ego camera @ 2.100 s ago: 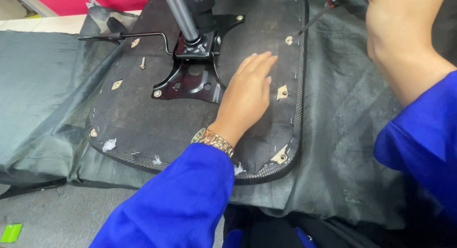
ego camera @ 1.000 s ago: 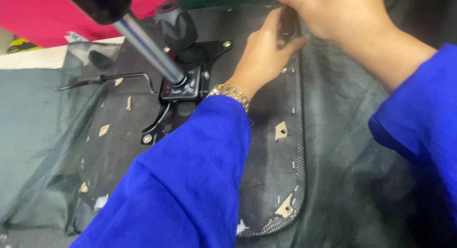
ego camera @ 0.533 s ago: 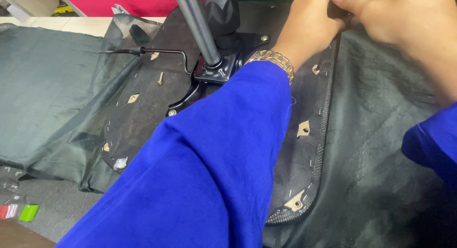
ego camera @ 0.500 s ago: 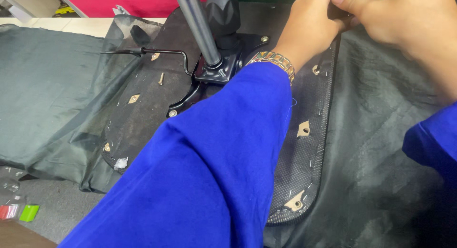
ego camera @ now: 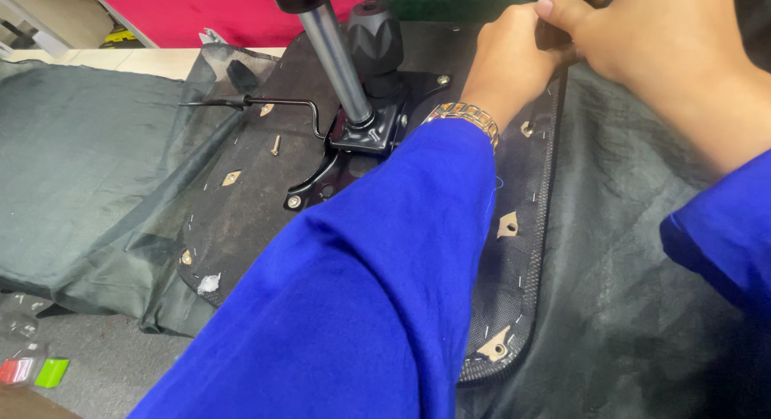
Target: The person uses a screwdriver to fasten screws into a black fabric-covered furniture base. They repeatedly pick up screws, align them in pre-drilled holes, and tighten them with the screwdriver.
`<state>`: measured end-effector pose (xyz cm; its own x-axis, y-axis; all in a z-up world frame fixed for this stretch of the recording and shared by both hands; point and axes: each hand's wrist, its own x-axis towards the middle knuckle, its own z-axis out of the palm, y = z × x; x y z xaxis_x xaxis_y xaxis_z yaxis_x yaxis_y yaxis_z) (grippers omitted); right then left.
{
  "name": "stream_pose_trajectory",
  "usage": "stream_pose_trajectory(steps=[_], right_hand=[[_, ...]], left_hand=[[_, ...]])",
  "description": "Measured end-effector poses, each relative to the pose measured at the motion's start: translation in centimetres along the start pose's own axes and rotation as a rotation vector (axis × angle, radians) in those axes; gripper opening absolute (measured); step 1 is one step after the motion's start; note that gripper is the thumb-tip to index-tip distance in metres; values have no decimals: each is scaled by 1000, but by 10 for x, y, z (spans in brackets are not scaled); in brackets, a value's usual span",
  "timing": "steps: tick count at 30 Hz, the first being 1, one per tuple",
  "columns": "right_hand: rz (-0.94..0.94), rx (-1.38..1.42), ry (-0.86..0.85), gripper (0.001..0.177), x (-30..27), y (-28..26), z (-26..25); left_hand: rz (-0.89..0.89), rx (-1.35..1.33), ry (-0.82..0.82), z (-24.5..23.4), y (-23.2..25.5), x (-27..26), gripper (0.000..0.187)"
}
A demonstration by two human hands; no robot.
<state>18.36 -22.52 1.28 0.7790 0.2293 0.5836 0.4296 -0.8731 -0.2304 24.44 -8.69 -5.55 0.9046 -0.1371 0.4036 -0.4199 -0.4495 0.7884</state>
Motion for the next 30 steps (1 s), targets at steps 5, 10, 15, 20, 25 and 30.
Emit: stream_pose_trajectory(steps=[5, 10, 15, 20, 25, 30], right_hand=[[-255, -60, 103, 29, -11, 10, 6], [-246, -45, 57, 29, -14, 28, 9], [-138, -101, 45, 46, -3, 40, 16], [138, 123, -166, 50, 9, 47, 18], [125, -50, -105, 49, -2, 36, 12], [53, -110, -97, 54, -2, 50, 15]], left_hand=[[34, -18, 72, 4, 0, -12, 37], [-18, -56, -99, -3, -2, -7, 38], [15, -107, -114, -4, -4, -6, 36], [-41, -24, -67, 3, 0, -6, 36], [-9, -60, -20, 9, 5, -7, 30], [-15, -16, 29, 9, 12, -8, 32]])
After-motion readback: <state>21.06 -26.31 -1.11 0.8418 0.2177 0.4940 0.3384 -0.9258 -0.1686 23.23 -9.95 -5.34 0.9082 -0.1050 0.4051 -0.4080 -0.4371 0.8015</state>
